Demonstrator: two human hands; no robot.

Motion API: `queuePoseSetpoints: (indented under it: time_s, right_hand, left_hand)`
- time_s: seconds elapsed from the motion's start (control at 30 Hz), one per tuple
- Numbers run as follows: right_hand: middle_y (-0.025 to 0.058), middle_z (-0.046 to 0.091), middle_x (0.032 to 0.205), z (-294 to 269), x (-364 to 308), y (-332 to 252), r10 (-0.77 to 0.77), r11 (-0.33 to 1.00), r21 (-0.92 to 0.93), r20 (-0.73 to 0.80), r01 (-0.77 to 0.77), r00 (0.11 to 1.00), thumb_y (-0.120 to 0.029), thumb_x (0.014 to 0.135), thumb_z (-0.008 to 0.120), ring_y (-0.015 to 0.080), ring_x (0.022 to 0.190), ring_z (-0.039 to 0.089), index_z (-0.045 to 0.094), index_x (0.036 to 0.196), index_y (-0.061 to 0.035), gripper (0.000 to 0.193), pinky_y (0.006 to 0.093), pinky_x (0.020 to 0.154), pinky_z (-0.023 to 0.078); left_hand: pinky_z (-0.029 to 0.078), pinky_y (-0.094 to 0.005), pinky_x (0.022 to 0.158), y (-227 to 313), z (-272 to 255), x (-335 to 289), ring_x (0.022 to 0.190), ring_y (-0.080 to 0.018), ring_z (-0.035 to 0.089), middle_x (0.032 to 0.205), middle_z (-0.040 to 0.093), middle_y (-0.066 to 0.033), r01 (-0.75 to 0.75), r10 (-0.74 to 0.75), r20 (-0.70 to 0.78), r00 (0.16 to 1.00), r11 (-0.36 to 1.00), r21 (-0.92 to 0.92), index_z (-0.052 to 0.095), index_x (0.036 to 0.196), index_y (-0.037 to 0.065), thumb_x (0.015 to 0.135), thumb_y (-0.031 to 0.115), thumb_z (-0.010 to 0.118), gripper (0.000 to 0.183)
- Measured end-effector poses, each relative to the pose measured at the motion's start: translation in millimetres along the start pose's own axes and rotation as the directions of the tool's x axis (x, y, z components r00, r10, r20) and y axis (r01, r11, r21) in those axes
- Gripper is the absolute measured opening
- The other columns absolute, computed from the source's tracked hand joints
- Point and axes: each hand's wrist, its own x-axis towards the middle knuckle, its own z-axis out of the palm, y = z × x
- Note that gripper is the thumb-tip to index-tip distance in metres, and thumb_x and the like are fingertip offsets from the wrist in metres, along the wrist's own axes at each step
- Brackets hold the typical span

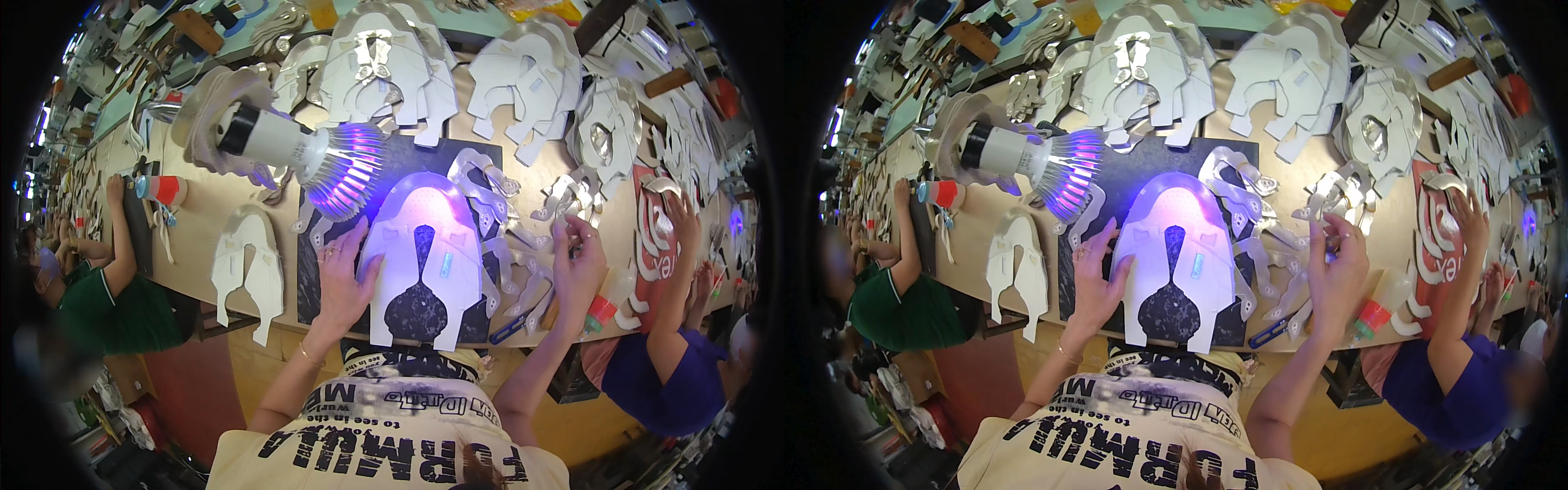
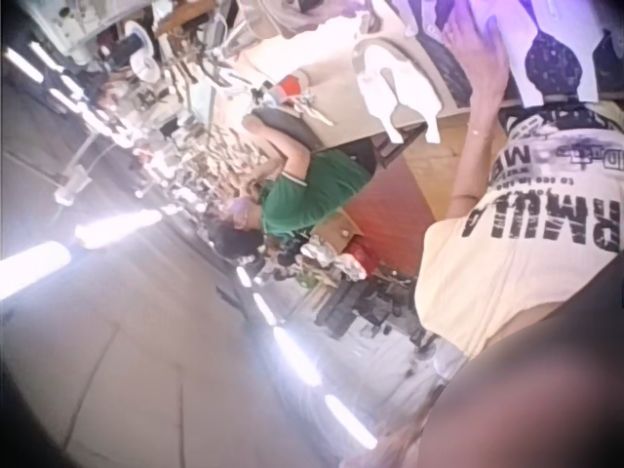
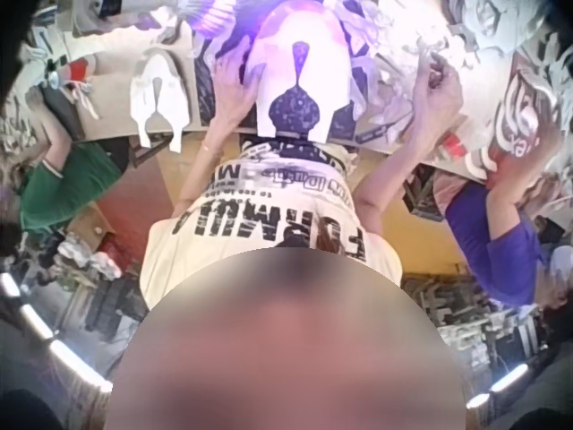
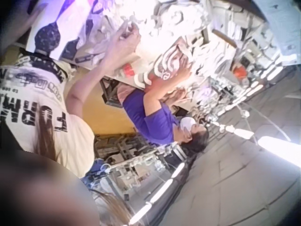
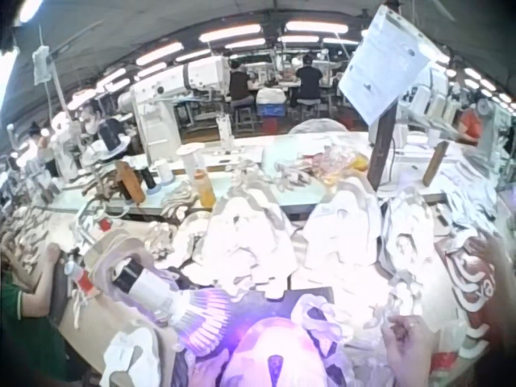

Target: The person assembles white decorative cutout parts on a workbench. They apply liquid from a squeeze bottle, press and align pieces, and handle multiple cutouts one at a time under a purple curing lamp. Finished pieces are set aside on the table.

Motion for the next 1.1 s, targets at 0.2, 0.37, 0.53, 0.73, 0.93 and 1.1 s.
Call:
queuePoseSetpoints:
  time_s: [0.2, 0.37, 0.53, 0.73, 0.93, 1.1]
  right_hand:
    - [0.0119, 0.066, 0.092, -6.7, -11.9, 9.3, -0.104, 0.992, -0.061, 0.125, 0.112, 0.987, -0.017, 0.092, 0.066, 0.0261, 0.081, 0.065, 0.067, 0.101, -0.0032, 0.017, 0.0369, 0.076, 0.05]
    - [0.0105, 0.065, 0.09, 1.0, -25.3, 12.9, -0.065, 0.997, -0.023, 0.237, 0.072, 0.969, -0.017, 0.09, 0.067, 0.0253, 0.084, 0.063, 0.067, 0.102, -0.0026, 0.018, 0.0368, 0.077, 0.049]
    - [0.0113, 0.065, 0.094, 17.2, -30.5, 6.2, -0.119, 0.992, -0.011, 0.313, 0.129, 0.942, -0.015, 0.089, 0.069, 0.0245, 0.086, 0.063, 0.068, 0.106, -0.0013, 0.022, 0.0352, 0.078, 0.05]
    - [0.0124, 0.063, 0.098, 18.5, -30.5, 10.7, -0.128, 0.988, -0.041, 0.315, 0.148, 0.941, -0.02, 0.09, 0.066, 0.0305, 0.095, 0.06, 0.069, 0.108, -0.0056, 0.024, 0.041, 0.086, 0.045]
    - [0.0121, 0.063, 0.1, 1.6, -27.5, 15.2, -0.059, 0.996, -0.051, 0.295, 0.078, 0.954, -0.013, 0.092, 0.061, 0.0311, 0.095, 0.059, 0.069, 0.109, -0.0051, 0.02, 0.0402, 0.085, 0.045]
    - [0.013, 0.062, 0.102, -5.8, -25.1, 24.6, -0.055, 0.992, -0.097, 0.287, 0.086, 0.956, -0.004, 0.092, 0.056, 0.0312, 0.093, 0.059, 0.066, 0.113, -0.0036, 0.023, 0.0396, 0.086, 0.045]
  left_hand:
    - [0.043, -0.0263, 0.069, -1.2, 1.9, -1.5, 0.075, -0.0126, 0.046, 0.096, 0.056, -0.0042, 0.135, -0.137, 0.013, 0.991, 0.954, -0.266, 0.054, 0.135, 0.003, 0.083, -0.002, 0.065, 0.053]
    - [0.044, -0.0295, 0.076, -9.3, -14.0, -7.3, 0.087, -0.0163, 0.053, 0.104, 0.059, -0.0089, 0.099, -0.099, 0.012, 0.995, 0.975, -0.199, 0.054, 0.131, 0.0, 0.086, -0.001, 0.064, 0.047]
    - [0.044, -0.0272, 0.073, -15.0, -20.4, -13.5, 0.089, -0.0154, 0.057, 0.107, 0.061, -0.0093, 0.16, -0.158, 0.023, 0.987, 0.967, -0.197, 0.053, 0.13, -0.001, 0.087, 0.0, 0.065, 0.044]
    - [0.044, -0.0254, 0.07, -9.8, -13.8, -6.9, 0.085, -0.0135, 0.06, 0.106, 0.063, -0.0087, 0.144, -0.142, 0.026, 0.99, 0.969, -0.201, 0.054, 0.129, 0.0, 0.087, 0.0, 0.065, 0.043]
    - [0.046, -0.0259, 0.077, -3.1, -20.8, -5.5, 0.087, -0.0129, 0.059, 0.104, 0.063, -0.0075, 0.26, -0.247, 0.081, 0.966, 0.926, -0.274, 0.053, 0.131, -0.003, 0.086, 0.001, 0.069, 0.047]
    - [0.047, -0.0299, 0.084, -9.2, -19.8, -8.2, 0.094, -0.0172, 0.059, 0.104, 0.063, -0.0083, 0.151, -0.154, -0.015, 0.988, 0.983, -0.107, 0.056, 0.129, -0.001, 0.085, 0.002, 0.071, 0.047]
